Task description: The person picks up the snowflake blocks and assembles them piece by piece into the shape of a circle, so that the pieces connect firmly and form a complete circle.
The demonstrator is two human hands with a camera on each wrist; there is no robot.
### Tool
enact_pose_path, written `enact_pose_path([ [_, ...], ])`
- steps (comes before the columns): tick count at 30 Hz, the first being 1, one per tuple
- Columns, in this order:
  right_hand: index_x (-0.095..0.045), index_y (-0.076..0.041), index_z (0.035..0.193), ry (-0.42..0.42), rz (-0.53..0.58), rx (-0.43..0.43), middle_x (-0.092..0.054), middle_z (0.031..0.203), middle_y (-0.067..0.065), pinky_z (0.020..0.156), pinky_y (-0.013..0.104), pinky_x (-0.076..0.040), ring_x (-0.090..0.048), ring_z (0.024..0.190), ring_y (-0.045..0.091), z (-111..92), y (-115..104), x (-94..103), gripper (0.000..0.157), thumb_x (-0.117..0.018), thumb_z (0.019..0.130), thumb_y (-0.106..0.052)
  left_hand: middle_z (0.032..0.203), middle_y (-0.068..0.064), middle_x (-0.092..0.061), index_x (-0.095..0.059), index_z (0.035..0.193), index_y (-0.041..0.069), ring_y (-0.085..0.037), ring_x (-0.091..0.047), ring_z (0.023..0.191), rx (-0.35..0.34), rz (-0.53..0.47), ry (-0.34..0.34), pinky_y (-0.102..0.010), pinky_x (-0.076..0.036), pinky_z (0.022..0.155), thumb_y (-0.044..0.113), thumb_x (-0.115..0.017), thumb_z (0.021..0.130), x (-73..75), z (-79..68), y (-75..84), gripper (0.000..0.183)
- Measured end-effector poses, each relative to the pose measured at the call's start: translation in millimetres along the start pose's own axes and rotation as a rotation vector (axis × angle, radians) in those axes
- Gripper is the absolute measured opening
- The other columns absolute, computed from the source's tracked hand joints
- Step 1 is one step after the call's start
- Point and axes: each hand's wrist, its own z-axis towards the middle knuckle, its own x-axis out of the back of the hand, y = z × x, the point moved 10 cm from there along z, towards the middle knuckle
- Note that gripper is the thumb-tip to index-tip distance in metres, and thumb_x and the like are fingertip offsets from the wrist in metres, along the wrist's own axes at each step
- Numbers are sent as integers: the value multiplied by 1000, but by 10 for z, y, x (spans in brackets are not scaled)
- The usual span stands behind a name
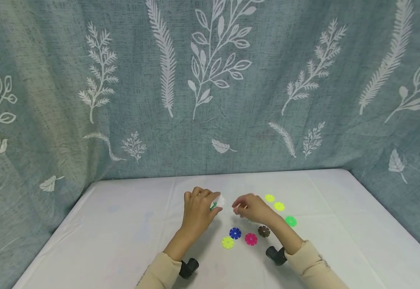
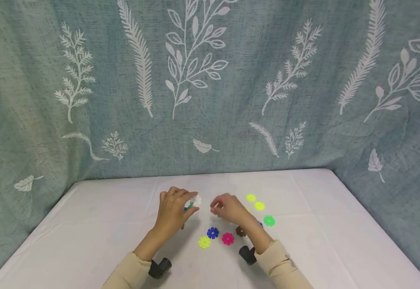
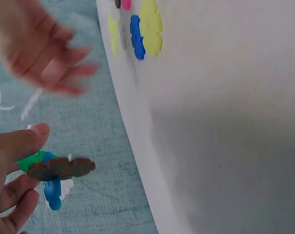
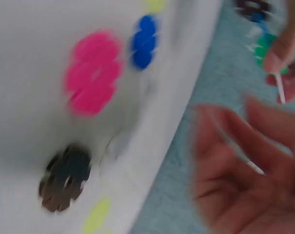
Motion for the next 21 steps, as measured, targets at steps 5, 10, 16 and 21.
enact_pose_path([
  [5, -63, -5, 91, -145, -279, -5, -57, 82, 5, 67, 33, -46, -50, 75, 16, -93, 0, -306, 25, -77, 71, -9, 84, 1, -68, -71, 98, 16, -18, -53, 83, -11, 7, 24, -36, -30, 71, 27, -83, 62, 32, 24, -28, 39],
  [10, -59, -10, 87, -154, -343, 20, -53, 80, 2, 67, 31, -46, -47, 73, 14, -104, -16, -439, 28, -79, 66, -5, 85, 2, -67, -71, 98, 18, -17, -52, 84, -18, 30, 11, -35, -30, 71, 28, -83, 63, -17, -3, -14, 39],
  [16, -57, -9, 83, -138, -242, 94, -55, 73, -1, 60, 24, -41, -46, 65, 9, -114, -29, -434, 25, -75, 69, -1, 84, 3, -65, -71, 98, 21, -17, -51, 83, -12, 40, 2, -34, -28, 71, 29, -83, 62, -48, -38, -17, 40],
  [21, -61, -5, 87, 78, -147, 212, -61, 71, 1, 57, 20, -42, -53, 61, 8, -49, -138, -110, 12, -67, 78, 1, 81, 4, -65, -71, 98, 21, -15, -50, 80, 0, 37, 4, -32, -27, 70, 31, -82, 62, -54, -19, -34, 39],
])
